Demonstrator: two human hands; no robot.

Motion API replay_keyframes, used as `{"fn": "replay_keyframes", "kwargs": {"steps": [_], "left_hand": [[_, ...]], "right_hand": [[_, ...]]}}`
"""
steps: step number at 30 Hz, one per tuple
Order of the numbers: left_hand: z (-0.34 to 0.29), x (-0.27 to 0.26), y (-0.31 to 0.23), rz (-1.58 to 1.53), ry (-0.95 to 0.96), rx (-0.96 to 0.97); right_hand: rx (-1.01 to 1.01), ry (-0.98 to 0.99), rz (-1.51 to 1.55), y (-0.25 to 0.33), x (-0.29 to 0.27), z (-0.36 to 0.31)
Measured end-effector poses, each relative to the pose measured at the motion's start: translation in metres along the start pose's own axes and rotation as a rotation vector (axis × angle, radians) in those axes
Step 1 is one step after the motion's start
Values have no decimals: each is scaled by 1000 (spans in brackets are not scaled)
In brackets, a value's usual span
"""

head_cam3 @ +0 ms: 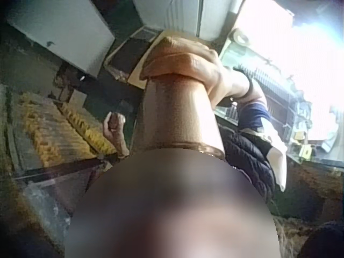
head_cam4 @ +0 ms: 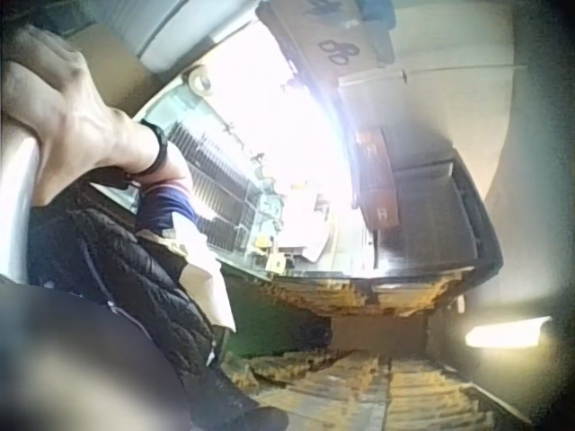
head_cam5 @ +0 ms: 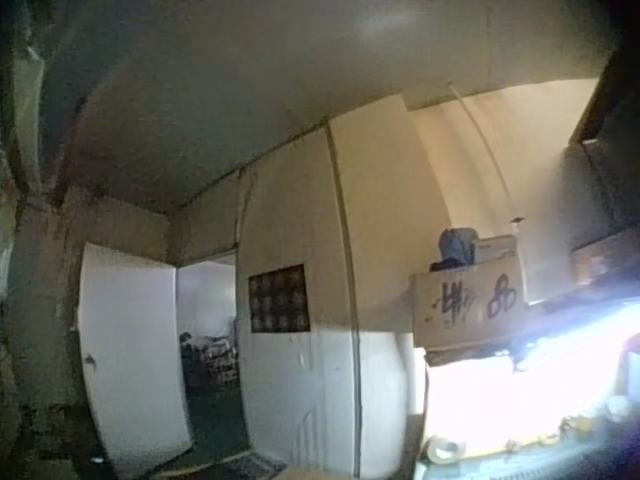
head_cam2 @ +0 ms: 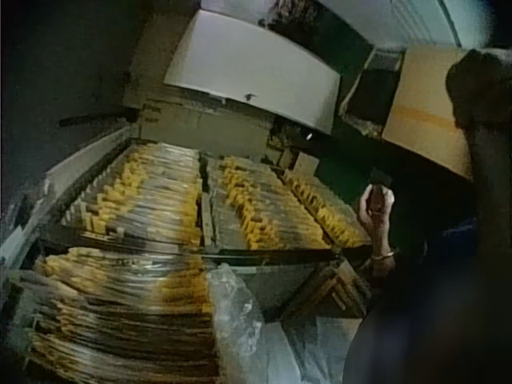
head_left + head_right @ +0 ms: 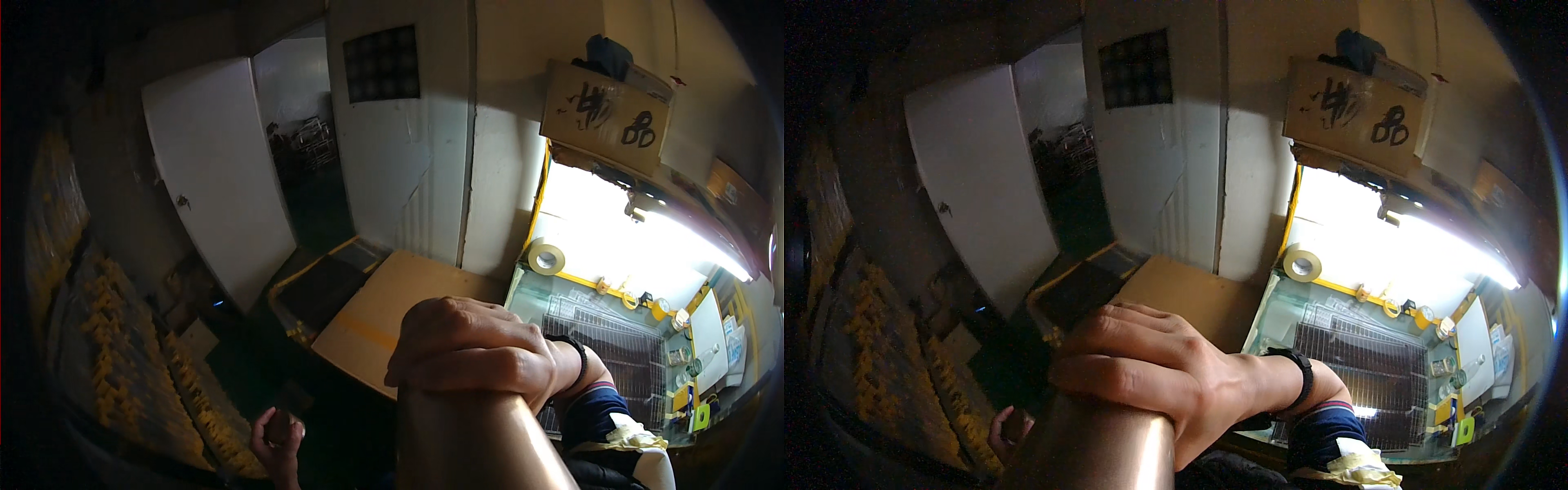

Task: Manufacturing or repairing a solar panel components by cutting and marking the surface.

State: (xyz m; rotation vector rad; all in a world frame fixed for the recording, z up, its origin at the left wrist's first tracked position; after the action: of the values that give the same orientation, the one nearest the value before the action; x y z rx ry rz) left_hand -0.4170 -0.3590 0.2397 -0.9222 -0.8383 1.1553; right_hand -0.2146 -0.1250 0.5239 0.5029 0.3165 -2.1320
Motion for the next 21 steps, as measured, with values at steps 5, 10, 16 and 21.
{"fn": "replay_keyframes", "kwargs": {"steps": [5, 10, 16, 21], "left_hand": [[2, 3, 0, 70, -22, 143], [7, 7, 17, -64, -99, -300], [26, 37, -67, -23, 85, 106], [34, 73, -140, -150, 171, 225]], "right_hand": [[106, 52, 96, -3, 7, -11], [418, 80, 385, -18, 28, -39], [730, 75, 725, -41, 92, -100], [890, 243, 588, -52, 149, -144]]}}
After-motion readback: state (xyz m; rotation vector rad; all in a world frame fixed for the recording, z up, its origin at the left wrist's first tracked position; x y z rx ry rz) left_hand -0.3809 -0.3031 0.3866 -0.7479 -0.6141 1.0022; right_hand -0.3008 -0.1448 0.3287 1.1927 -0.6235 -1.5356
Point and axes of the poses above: each hand's wrist, its own z-axis towards the middle knuckle, its own x-axis out of the palm, y = z × x, the point moved 8 cm from there along z, towards the middle knuckle, and after that the axes turned 9 degrees about -z, right-handed, at the moved point
